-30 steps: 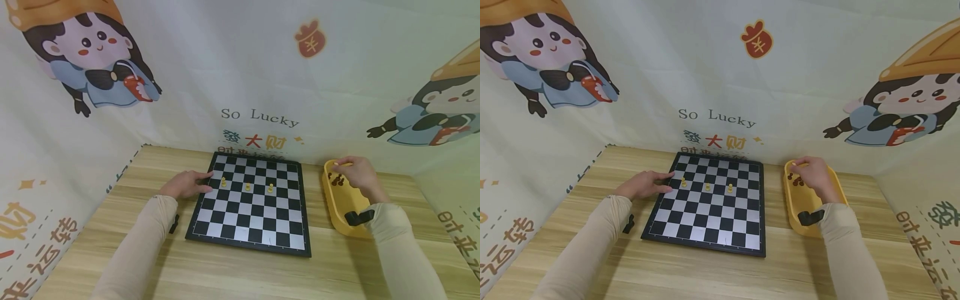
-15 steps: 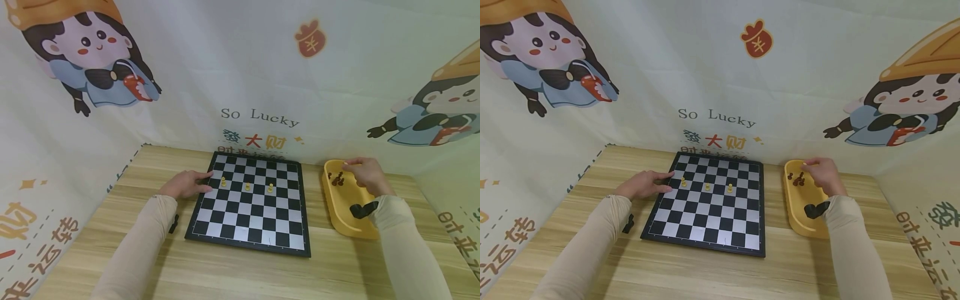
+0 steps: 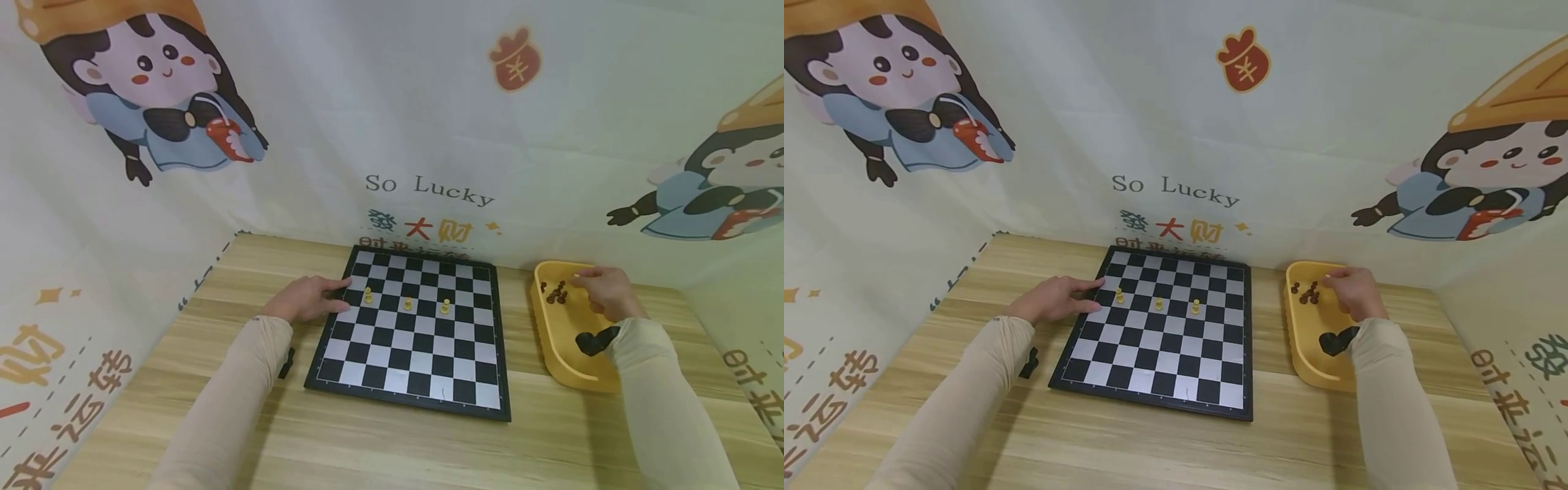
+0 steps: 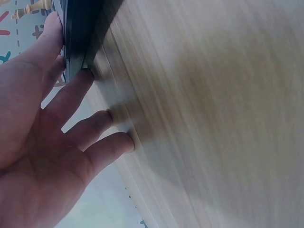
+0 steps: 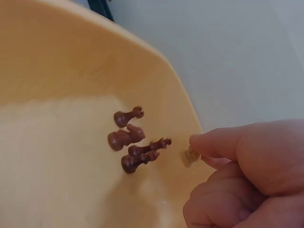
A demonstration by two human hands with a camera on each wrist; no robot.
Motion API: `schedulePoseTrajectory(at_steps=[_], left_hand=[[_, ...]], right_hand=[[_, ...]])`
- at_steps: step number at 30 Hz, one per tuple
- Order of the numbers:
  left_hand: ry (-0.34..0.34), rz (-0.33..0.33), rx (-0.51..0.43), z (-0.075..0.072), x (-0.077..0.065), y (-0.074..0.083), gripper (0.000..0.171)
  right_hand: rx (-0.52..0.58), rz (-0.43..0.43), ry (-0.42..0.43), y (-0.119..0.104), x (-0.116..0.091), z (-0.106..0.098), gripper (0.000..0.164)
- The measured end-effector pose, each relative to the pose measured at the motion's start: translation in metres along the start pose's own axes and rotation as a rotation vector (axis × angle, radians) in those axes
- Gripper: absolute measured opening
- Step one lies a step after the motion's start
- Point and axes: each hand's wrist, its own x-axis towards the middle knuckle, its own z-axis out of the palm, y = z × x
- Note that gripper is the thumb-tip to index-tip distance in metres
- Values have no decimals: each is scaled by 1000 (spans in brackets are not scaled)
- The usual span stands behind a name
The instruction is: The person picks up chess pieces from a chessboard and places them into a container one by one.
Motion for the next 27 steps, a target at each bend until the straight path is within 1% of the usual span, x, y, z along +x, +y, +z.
schedulePoseTrajectory(at_steps=[9,18,22,27], left_hand=[[-3,-2,-9,-1,0,1,66],[0,2,2,-1,0,1,66],[0,2,-3,-1,0,0,66],[-1,4,-9,-1,-1,-1,66]], right_hand=[[-37,66,20,10,7,0,48],[-12,56,21,18,12,3,40],[-25,60,22,19,13,4,41],[-27,56,16,20,13,5,48]])
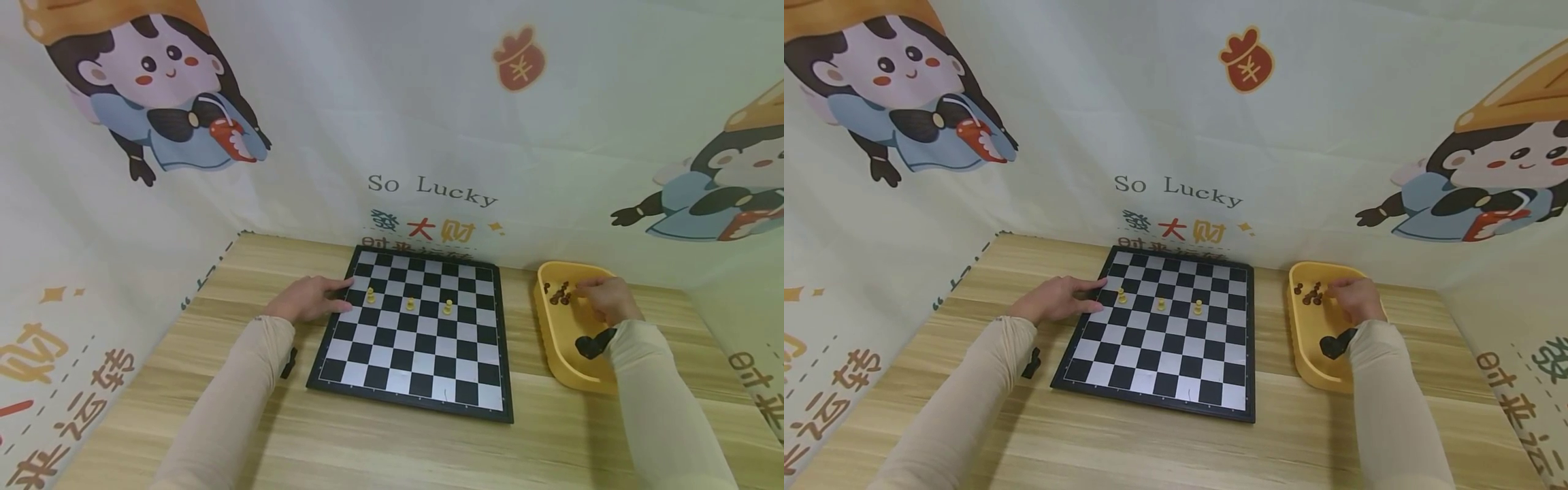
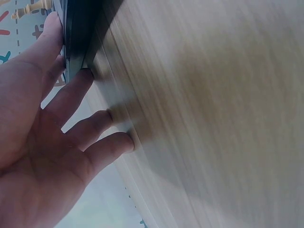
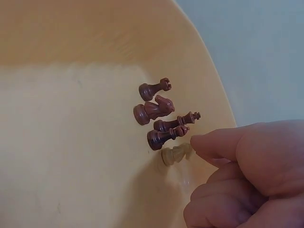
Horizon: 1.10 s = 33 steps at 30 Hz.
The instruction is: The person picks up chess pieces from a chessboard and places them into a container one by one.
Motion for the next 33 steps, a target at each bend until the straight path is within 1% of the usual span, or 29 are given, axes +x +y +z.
schedulePoseTrajectory(at_steps=[9,14,17,22,29,33], left_hand=[[-3,-8,-3,0,0,-1,66],[-2,-12,0,0,-1,-2,67],[-1,-12,3,0,0,-1,67],[1,-12,-3,0,1,0,67],[-2,-9,-3,-1,-1,2,66],[-1,-8,0,0,-1,1,66]], right_hand=[[12,-2,-3,-2,-3,-1,49],[-3,-3,2,-8,-6,-2,51],[-8,-13,-10,-12,-9,-3,53],[-28,-72,-42,-21,-14,1,56],[-82,-156,-62,-34,-20,12,64],[-116,-202,-53,-44,-25,21,61]])
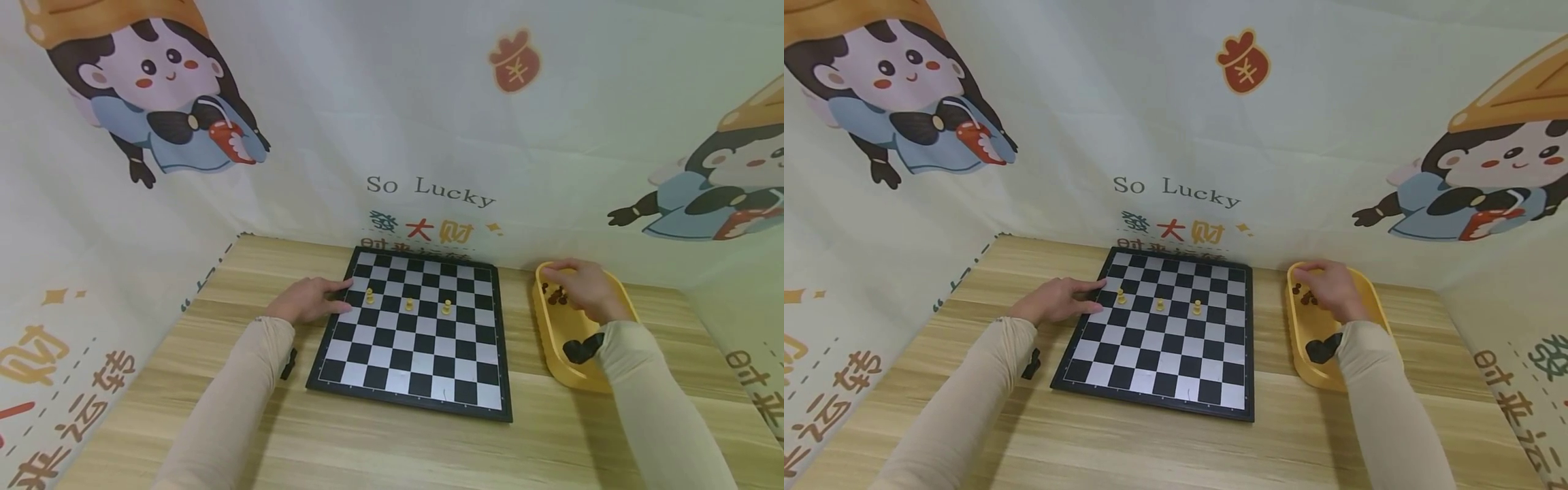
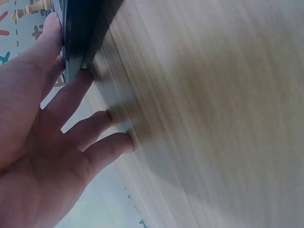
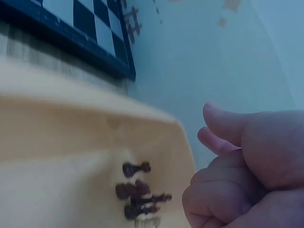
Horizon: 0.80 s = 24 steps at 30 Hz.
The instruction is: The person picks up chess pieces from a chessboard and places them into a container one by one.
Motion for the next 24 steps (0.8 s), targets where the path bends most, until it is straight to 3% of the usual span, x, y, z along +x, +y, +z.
schedulePoseTrajectory(at_steps=[9,24], left_hand=[[-10,-9,0,0,1,0,66],[-9,-16,0,0,0,1,66]], right_hand=[[49,-12,-6,-20,-5,20,56],[64,-120,-35,-49,-11,56,47]])
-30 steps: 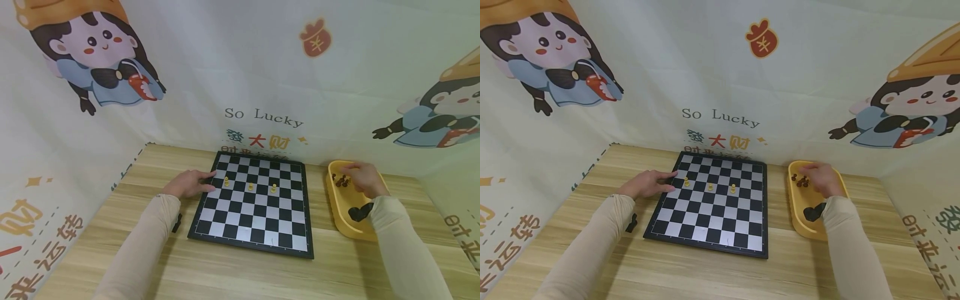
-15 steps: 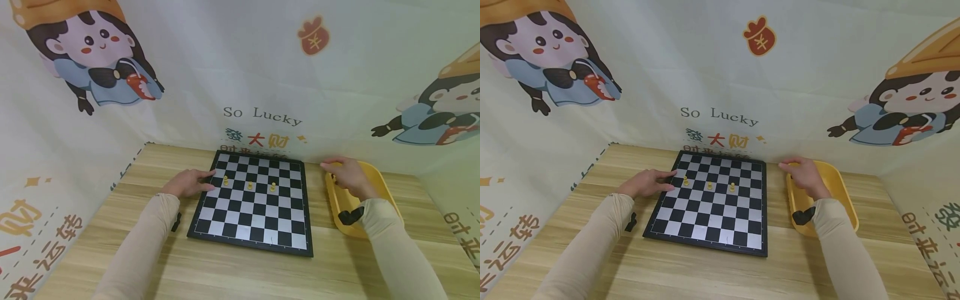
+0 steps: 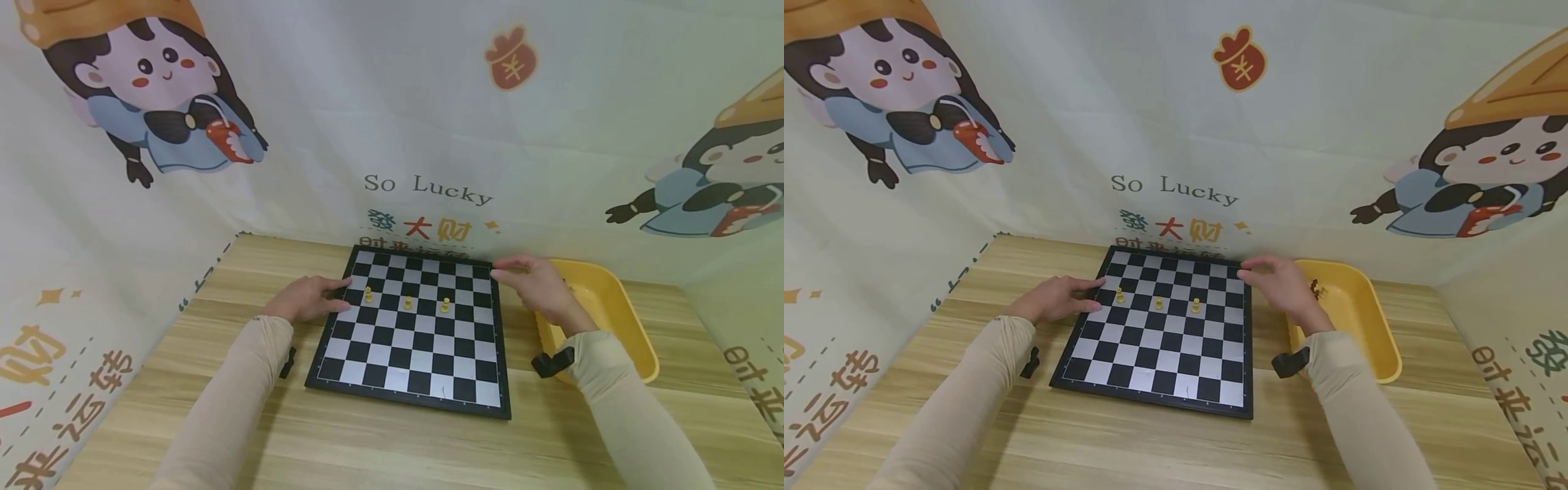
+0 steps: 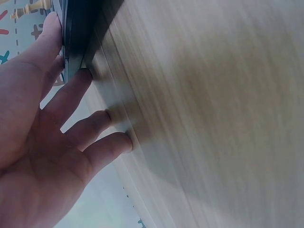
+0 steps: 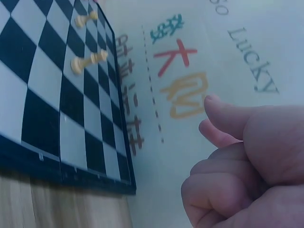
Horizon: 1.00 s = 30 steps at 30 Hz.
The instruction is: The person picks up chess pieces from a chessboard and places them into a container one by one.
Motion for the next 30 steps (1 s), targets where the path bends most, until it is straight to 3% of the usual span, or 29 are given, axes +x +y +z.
schedulePoseTrajectory(at_steps=[12,17,30], left_hand=[[10,3,-8,1,1,-3,66],[2,2,-7,3,1,-3,67],[4,3,-17,0,-1,0,66]], right_hand=[[-8,-65,-7,-9,7,34,39],[62,-35,-68,-5,11,50,40],[228,44,-120,-4,15,76,41]])
